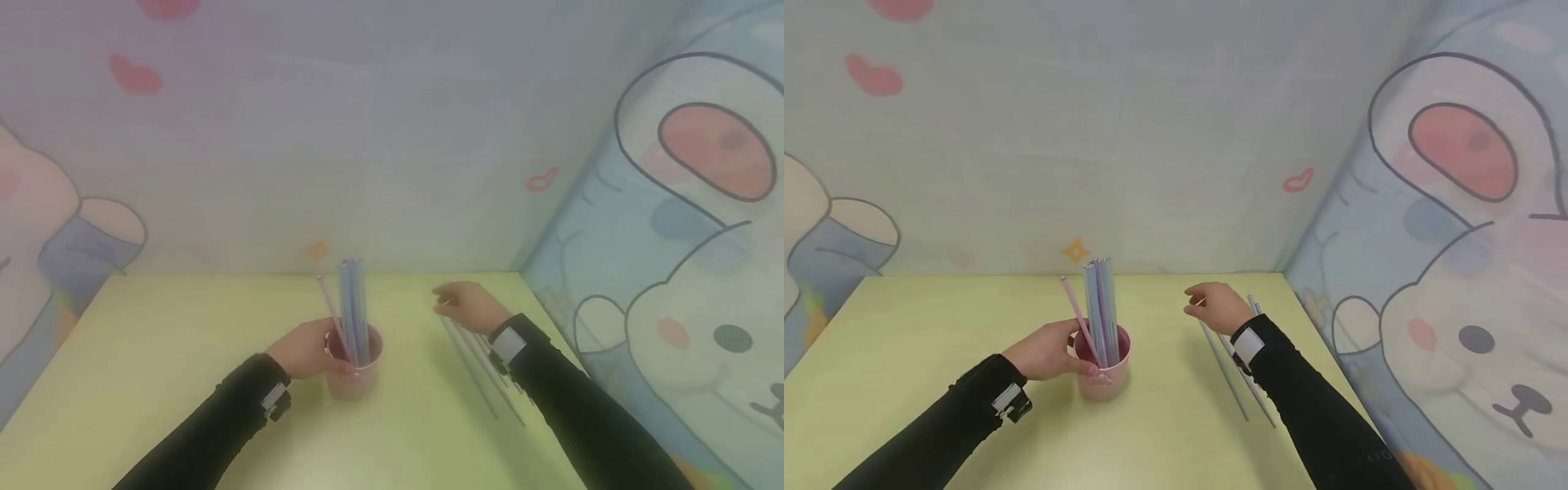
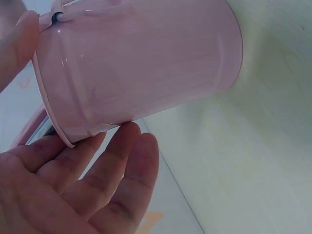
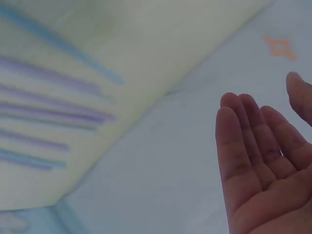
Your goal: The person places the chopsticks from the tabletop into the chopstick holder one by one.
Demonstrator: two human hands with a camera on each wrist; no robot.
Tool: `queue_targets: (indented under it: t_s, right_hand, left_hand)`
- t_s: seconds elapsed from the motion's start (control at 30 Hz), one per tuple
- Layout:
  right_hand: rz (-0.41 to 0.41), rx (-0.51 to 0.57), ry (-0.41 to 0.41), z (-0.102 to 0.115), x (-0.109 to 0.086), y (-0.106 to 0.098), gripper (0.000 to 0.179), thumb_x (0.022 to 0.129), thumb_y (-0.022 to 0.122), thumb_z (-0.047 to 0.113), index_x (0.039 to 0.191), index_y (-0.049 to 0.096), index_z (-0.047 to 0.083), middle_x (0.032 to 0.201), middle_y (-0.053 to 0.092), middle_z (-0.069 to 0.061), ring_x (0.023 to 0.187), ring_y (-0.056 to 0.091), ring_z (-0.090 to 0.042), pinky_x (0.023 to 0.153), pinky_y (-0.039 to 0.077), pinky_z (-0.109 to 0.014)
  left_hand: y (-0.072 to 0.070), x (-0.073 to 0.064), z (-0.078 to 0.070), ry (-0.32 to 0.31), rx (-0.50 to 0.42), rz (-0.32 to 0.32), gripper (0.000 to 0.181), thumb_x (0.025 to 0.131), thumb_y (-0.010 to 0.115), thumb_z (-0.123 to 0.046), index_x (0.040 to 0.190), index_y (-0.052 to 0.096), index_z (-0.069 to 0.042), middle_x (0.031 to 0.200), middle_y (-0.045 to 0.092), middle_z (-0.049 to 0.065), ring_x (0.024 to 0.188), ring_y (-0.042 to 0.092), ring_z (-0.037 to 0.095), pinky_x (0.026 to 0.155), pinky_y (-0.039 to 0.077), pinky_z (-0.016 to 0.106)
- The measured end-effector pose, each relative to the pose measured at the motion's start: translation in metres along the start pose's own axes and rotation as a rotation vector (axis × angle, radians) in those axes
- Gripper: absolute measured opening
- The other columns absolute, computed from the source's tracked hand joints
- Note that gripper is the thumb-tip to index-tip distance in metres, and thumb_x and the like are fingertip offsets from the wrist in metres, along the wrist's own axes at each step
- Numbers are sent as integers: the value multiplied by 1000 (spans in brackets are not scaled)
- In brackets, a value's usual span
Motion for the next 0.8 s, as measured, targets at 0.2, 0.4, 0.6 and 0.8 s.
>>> queue_targets:
  t_s: [0.2, 0.4, 0.6, 0.8]
  right_hand:
    - [12, -133, 75, -42, 2, 12, 37, 99, 65, 12, 130, 65, -8, 115, 73, -22, 107, 69, -39, 98, 52, -56]
    - [-9, -263, 86, -77, 7, 35, 26, 93, 71, 6, 114, 73, -8, 105, 75, -21, 105, 70, -43, 103, 47, -59]
    - [16, -242, 177, -103, 6, 54, 27, 92, 73, 7, 116, 73, -7, 115, 73, -23, 117, 64, -46, 109, 41, -58]
    - [23, -381, 151, -117, 13, 69, 23, 87, 79, 16, 103, 77, -1, 102, 77, -17, 108, 70, -40, 117, 24, -65]
  left_hand:
    - [0, -4, 0, 2, -26, -20, 67, 77, 93, -21, 135, 62, -8, 124, 70, 7, 116, 64, 29, 103, 48, 52]
    - [2, -4, -3, 32, -57, -14, 68, 76, 93, -20, 134, 61, -5, 123, 70, 7, 115, 64, 28, 101, 49, 52]
    - [7, -3, -7, 22, -51, -14, 68, 76, 93, -21, 135, 62, -7, 124, 70, 7, 116, 64, 28, 101, 49, 52]
    - [8, -3, -6, 5, -34, -12, 70, 76, 93, -22, 136, 61, -8, 125, 70, 7, 116, 64, 28, 101, 49, 52]
Point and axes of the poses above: each hand's wrist, its own x-axis towards the middle knuckle, its own y-axis out of the palm, z = x × y, the point moved 5 cm from there along x, towards the middle knuckle
